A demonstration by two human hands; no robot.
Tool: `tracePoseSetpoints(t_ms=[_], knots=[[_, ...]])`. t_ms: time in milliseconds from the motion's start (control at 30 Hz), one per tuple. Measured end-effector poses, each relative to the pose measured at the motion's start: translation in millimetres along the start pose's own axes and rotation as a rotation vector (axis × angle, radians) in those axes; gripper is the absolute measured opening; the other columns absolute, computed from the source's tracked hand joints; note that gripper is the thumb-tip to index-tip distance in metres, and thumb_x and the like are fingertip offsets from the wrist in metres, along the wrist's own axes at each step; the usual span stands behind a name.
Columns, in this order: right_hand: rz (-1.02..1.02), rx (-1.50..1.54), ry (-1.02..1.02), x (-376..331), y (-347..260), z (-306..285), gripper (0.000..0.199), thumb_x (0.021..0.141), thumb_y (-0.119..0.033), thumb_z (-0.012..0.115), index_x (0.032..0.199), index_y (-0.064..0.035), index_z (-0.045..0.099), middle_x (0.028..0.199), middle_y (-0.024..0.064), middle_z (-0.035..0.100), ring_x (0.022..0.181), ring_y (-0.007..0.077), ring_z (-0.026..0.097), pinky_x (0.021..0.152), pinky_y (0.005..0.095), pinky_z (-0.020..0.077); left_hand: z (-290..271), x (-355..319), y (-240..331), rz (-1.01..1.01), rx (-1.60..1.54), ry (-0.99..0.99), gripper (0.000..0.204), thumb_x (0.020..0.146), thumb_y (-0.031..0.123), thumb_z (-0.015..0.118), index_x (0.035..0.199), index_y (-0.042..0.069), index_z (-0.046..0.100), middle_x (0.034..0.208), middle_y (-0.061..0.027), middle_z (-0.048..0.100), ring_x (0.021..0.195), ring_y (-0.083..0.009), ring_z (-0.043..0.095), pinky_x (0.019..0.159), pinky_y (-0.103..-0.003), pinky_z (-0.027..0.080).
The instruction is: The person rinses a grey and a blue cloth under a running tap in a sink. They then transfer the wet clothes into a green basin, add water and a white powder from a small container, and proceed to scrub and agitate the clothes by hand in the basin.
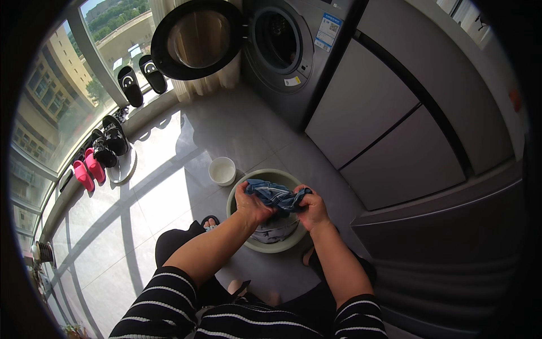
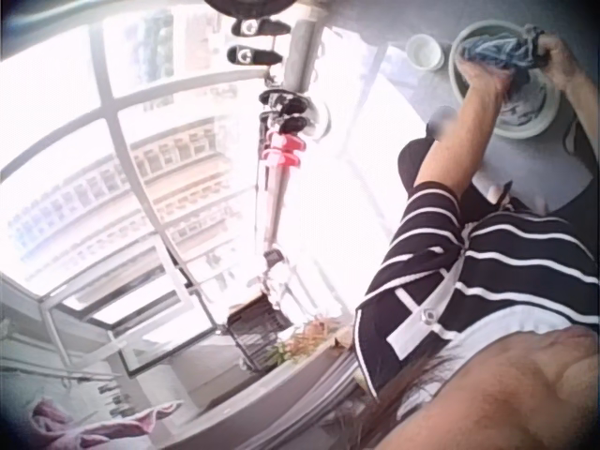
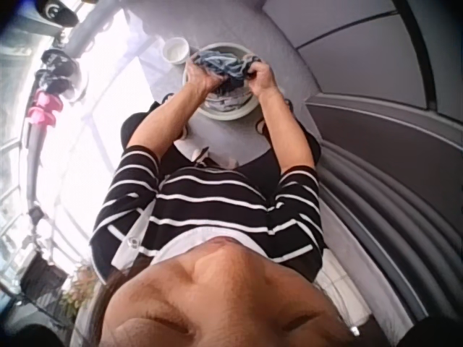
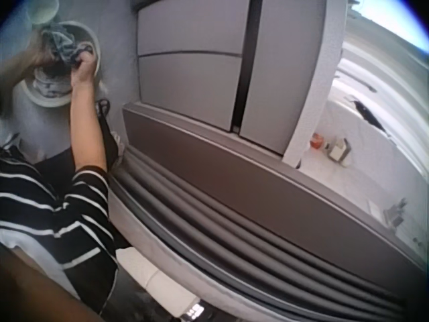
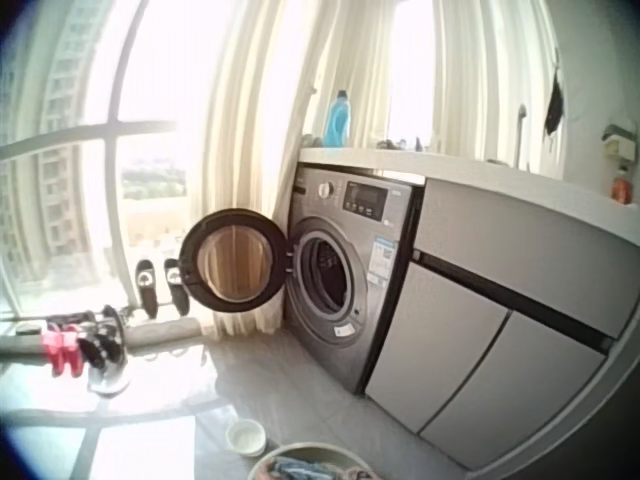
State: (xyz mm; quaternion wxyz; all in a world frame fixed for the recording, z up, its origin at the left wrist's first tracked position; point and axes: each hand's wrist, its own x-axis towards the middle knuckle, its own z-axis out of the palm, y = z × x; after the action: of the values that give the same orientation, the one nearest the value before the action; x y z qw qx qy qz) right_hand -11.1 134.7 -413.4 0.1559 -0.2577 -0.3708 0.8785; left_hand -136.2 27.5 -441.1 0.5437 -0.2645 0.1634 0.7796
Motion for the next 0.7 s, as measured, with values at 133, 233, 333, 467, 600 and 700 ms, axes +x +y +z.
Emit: tracePoseSetpoints(t_ms=[133,233,333,467,600,700], knots=[[0.051,-0.174,-0.122,-5,7,2,0.024,0.060,-0.006,0.046,0.083,-0.0026,0.055,0.081,0.0057,0.052,0.077,0.0160,0.050,0.073,0.0239,0.0408,2,-5,3,-0.057,0.057,-0.053,0.063,0.083,0.057,0.047,0.117,0.004,0.050,0.116,-0.0161,0.056,0.109,-0.0350,0.052,0.097,-0.054,0.036],[0.140,-0.087,-0.151,-14,3,19,0.014,0.070,-0.015,0.052,0.081,-0.0049,0.053,0.081,0.0049,0.051,0.082,0.0160,0.050,0.076,0.0264,0.0411,-12,11,-1,-0.148,0.178,0.082,0.048,0.086,0.047,0.056,0.107,0.004,0.055,0.103,-0.0149,0.061,0.096,-0.0332,0.059,0.089,-0.050,0.045],[-0.048,0.044,0.064,-5,9,17,0.019,0.081,-0.026,0.057,0.077,-0.0081,0.051,0.082,0.0042,0.051,0.083,0.0163,0.052,0.077,0.0282,0.0428,-21,24,1,-0.163,0.042,0.161,0.040,0.090,0.043,0.052,0.101,0.005,0.057,0.102,-0.0162,0.061,0.094,-0.0334,0.059,0.088,-0.050,0.046],[-0.826,-0.936,0.182,-16,52,35,0.029,0.081,-0.018,0.067,0.064,-0.0066,0.046,0.077,0.0078,0.050,0.078,0.0173,0.052,0.073,0.0278,0.0412,-12,12,1,-0.071,0.178,0.140,0.036,0.091,0.038,0.051,0.101,0.004,0.057,0.102,-0.0151,0.061,0.093,-0.0308,0.060,0.084,-0.047,0.049],[-0.888,-1.080,0.257,-9,90,30,0.028,0.078,-0.007,0.063,0.060,-0.0031,0.042,0.061,0.0101,0.044,0.054,0.0197,0.043,0.051,0.0329,0.0361,-94,72,1,0.032,0.525,0.204,0.032,0.086,0.038,0.058,0.092,0.006,0.058,0.088,-0.0103,0.062,0.079,-0.0253,0.060,0.077,-0.042,0.049],[-0.728,-1.003,0.668,23,81,-17,0.027,0.078,-0.005,0.060,0.059,-0.0017,0.040,0.056,0.0102,0.043,0.050,0.0236,0.041,0.049,0.0342,0.0360,-26,9,-43,-0.032,0.372,0.171,0.032,0.082,0.036,0.063,0.087,0.005,0.056,0.083,-0.0107,0.059,0.072,-0.0255,0.058,0.073,-0.041,0.049]])
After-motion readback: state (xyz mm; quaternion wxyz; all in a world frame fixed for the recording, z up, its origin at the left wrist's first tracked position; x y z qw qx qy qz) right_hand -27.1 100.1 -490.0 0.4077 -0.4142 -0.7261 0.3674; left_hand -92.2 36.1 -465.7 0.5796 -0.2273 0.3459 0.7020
